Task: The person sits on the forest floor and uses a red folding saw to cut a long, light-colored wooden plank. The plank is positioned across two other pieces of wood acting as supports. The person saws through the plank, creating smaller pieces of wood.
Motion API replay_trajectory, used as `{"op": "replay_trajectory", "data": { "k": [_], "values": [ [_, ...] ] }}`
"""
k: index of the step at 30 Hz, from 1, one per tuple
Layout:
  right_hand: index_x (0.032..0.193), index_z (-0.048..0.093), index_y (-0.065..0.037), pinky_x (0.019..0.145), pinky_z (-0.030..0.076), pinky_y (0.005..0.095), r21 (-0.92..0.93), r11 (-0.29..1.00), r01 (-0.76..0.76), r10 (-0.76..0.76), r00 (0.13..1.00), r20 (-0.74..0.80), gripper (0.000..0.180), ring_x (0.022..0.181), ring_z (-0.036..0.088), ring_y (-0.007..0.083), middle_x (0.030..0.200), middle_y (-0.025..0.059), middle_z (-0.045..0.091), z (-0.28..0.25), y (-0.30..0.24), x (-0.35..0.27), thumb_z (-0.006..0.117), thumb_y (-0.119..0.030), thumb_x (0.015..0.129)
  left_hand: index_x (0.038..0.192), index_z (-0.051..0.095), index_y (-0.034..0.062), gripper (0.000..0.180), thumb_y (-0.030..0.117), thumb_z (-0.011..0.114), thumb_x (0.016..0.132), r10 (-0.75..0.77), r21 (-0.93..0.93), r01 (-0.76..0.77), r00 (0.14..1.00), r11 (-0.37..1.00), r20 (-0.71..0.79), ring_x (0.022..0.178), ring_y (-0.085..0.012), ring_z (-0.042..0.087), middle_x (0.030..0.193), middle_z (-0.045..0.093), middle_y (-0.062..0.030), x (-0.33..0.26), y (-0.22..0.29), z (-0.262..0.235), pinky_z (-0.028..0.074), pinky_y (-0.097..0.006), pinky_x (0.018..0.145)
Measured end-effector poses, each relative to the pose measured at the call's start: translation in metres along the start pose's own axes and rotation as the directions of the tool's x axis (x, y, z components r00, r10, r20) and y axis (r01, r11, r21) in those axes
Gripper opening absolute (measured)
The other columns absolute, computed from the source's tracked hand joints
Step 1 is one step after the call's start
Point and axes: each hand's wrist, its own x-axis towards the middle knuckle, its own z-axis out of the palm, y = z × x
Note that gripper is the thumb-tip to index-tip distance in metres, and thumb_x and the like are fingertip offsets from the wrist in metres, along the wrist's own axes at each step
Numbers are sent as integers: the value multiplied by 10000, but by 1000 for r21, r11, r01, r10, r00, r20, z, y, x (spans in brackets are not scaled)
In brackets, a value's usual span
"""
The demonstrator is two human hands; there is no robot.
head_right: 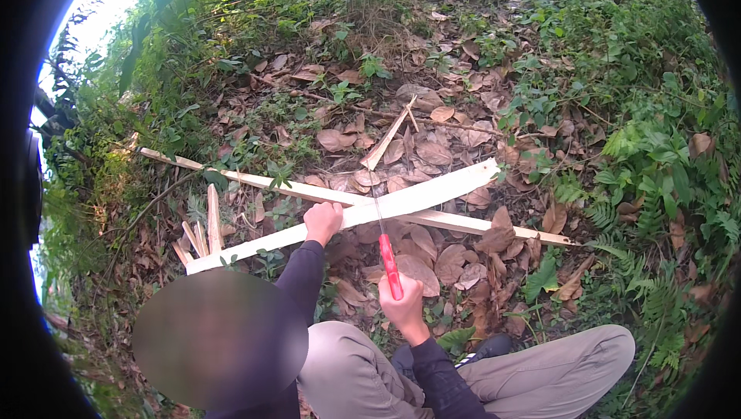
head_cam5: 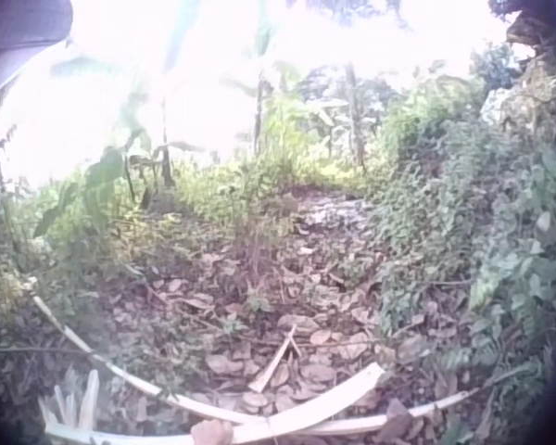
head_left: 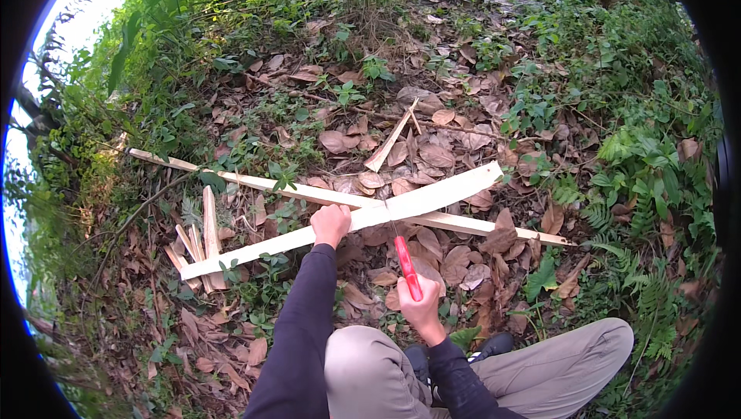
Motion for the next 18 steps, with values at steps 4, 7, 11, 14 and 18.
{"op": "replay_trajectory", "data": {
  "k": [4,7,11,14,18],
  "values": [
    [632,530,-2,458,374,393,18,1000,6,-5,1000,-13,254,413,523,240,493,132,509,-7,1,4,640,-83,846,985,685,37,413,400,489,990,89,-70,-114,952,991,-293,944,-347,659,928,704,-160,-24,9,4,470,-523,864],
    [621,521,-3,455,362,385,-2,1000,4,-4,1000,-11,259,412,502,200,485,113,491,-11,12,0,635,-79,840,901,638,67,387,414,504,1009,134,-108,-182,928,977,-346,915,-344,629,920,684,-137,-30,-6,13,437,-503,828],
    [613,508,0,453,336,381,17,1000,4,-4,1000,3,279,420,452,163,485,102,465,-14,14,5,642,-86,843,946,633,55,456,482,487,1012,189,-52,-202,963,978,-194,911,-348,625,920,683,-137,-25,-27,15,432,-492,844],
    [618,509,2,458,331,382,36,999,-2,2,1000,0,278,425,436,167,490,103,458,-17,20,8,646,-87,843,993,638,43,520,535,471,1009,222,-45,-230,966,972,-131,957,-352,615,963,680,-149,-24,-24,9,425,-498,875],
    [624,507,-3,464,336,385,7,1000,9,-9,1000,21,291,430,441,173,497,102,460,-22,25,7,667,-101,846,1120,614,16,687,669,465,965,273,10,-273,962,962,-8,1100,-367,578,1135,651,-185,-25,-13,-1,401,-526,957]
  ]
}}
